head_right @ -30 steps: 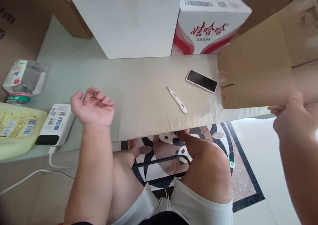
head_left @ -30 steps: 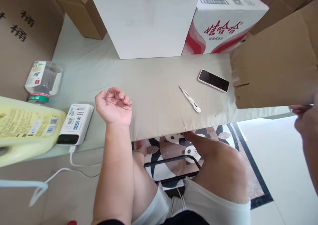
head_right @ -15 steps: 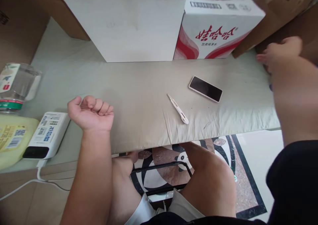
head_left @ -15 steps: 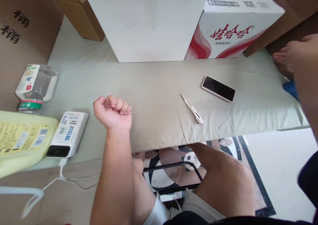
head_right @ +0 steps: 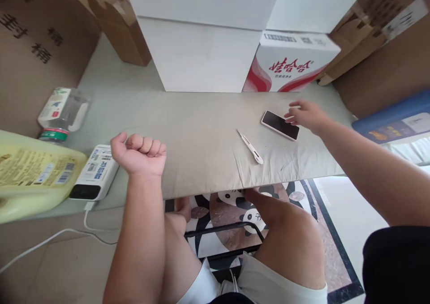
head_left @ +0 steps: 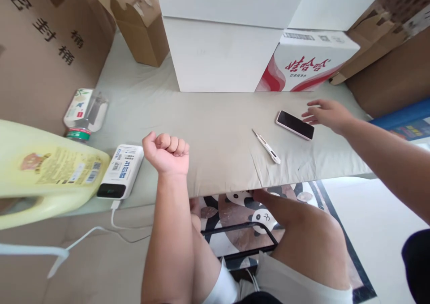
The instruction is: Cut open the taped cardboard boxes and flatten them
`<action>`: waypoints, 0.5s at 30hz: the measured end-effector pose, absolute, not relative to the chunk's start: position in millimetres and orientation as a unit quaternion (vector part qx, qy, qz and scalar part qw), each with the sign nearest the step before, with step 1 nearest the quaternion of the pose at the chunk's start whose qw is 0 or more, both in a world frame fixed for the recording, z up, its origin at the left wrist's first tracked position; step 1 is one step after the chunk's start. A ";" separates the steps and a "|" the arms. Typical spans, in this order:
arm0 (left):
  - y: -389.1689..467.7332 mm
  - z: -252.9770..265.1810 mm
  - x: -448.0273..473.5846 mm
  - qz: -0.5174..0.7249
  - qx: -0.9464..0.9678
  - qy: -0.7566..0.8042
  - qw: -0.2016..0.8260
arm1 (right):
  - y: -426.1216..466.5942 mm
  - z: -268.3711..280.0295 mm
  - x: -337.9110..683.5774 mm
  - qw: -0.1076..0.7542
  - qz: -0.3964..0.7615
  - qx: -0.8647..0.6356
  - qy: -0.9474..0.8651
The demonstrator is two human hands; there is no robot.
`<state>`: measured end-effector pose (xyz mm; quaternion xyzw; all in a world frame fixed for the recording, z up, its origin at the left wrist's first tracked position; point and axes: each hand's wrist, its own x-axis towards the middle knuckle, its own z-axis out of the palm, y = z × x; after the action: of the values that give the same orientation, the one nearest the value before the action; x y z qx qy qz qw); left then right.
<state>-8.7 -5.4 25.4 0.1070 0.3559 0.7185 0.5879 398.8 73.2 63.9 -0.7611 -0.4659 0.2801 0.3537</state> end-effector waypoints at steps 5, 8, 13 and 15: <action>-17.3 32.9 -29.4 0.734 0.067 0.337 0.586 | 75.0 84.5 330.9 0.239 0.271 -0.741 -0.566; -20.7 34.3 -41.8 0.737 0.043 0.323 0.592 | 77.9 87.4 282.5 0.169 0.254 -0.698 -0.648; -23.4 32.0 -60.0 0.752 0.026 0.301 0.586 | 89.9 88.3 200.1 0.052 0.203 -0.581 -0.786; -23.3 30.6 -63.0 0.756 0.021 0.292 0.586 | 99.4 88.6 168.0 0.048 0.196 -0.550 -0.810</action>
<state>-63.0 -23.3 30.6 0.0213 0.2918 0.7558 0.5858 168.0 99.4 88.6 -0.5501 -0.8104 0.1958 0.0484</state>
